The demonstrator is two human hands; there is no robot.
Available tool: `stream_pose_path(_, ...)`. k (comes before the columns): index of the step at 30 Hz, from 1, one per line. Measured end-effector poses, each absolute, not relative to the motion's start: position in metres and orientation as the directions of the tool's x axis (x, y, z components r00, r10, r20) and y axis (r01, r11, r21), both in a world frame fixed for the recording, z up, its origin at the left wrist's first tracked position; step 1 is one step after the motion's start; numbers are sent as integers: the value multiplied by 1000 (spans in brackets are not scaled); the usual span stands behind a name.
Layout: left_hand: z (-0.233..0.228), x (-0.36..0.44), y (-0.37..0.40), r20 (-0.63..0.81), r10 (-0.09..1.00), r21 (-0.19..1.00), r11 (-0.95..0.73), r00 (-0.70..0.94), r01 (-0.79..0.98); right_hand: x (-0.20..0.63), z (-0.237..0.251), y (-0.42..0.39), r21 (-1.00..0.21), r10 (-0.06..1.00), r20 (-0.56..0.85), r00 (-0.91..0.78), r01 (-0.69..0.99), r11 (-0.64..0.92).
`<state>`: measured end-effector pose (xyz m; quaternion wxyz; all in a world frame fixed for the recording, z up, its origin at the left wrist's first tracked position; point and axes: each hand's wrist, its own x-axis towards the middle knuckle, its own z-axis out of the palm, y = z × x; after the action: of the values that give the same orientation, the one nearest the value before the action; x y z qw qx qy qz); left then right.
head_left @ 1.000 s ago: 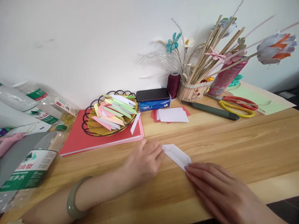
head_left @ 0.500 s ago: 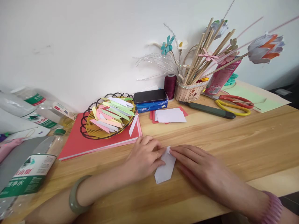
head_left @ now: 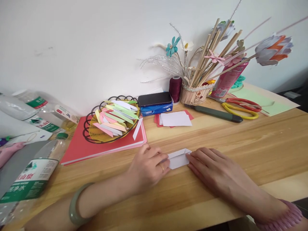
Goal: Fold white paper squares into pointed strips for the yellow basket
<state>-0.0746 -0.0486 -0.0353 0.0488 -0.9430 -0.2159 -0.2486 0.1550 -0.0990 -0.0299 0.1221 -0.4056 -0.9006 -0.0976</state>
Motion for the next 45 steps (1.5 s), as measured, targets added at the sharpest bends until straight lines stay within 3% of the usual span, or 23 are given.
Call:
stream_pose_path(4, -36, -74, -47, 511, 359, -11, -906, 781, 423, 157, -31, -93, 63, 717, 250, -651, 750, 659)
stream_pose_path(12, -37, -73, -45, 538, 353, -30, -900, 766, 436, 161, -30, -85, -131, 722, 285, -630, 721, 681)
stream_pose_path(16, -38, -71, -46, 534, 450, 105, -875, 715, 473, 162, -30, -84, -168, 694, 309, -650, 681, 713)
stream_pose_path(19, -36, -68, -47, 470, 593, 275, -802, 654, 530, 160, -29, -82, -270, 755, 311, -577, 708, 652)
stream_pose_path(23, -31, -66, -48, 342, 720, 389, -694, 604, 606, 156, -27, -78, -473, 872, 197, -449, 736, 485)
stream_pose_path(27, -31, -66, -46, 253, 780, 476, -615, 572, 629, 155, -27, -74, -566, 908, 101, -406, 727, 388)
stream_pose_path(32, -33, -65, -45, 206, 818, 549, -551, 537, 629, 153, -26, -71, -574, 941, 40, -336, 763, 297)
stream_pose_path(45, -29, -55, -45, 152, 842, 486, -519, 517, 703, 143, -22, -70, -408, 958, 50, -284, 869, 279)
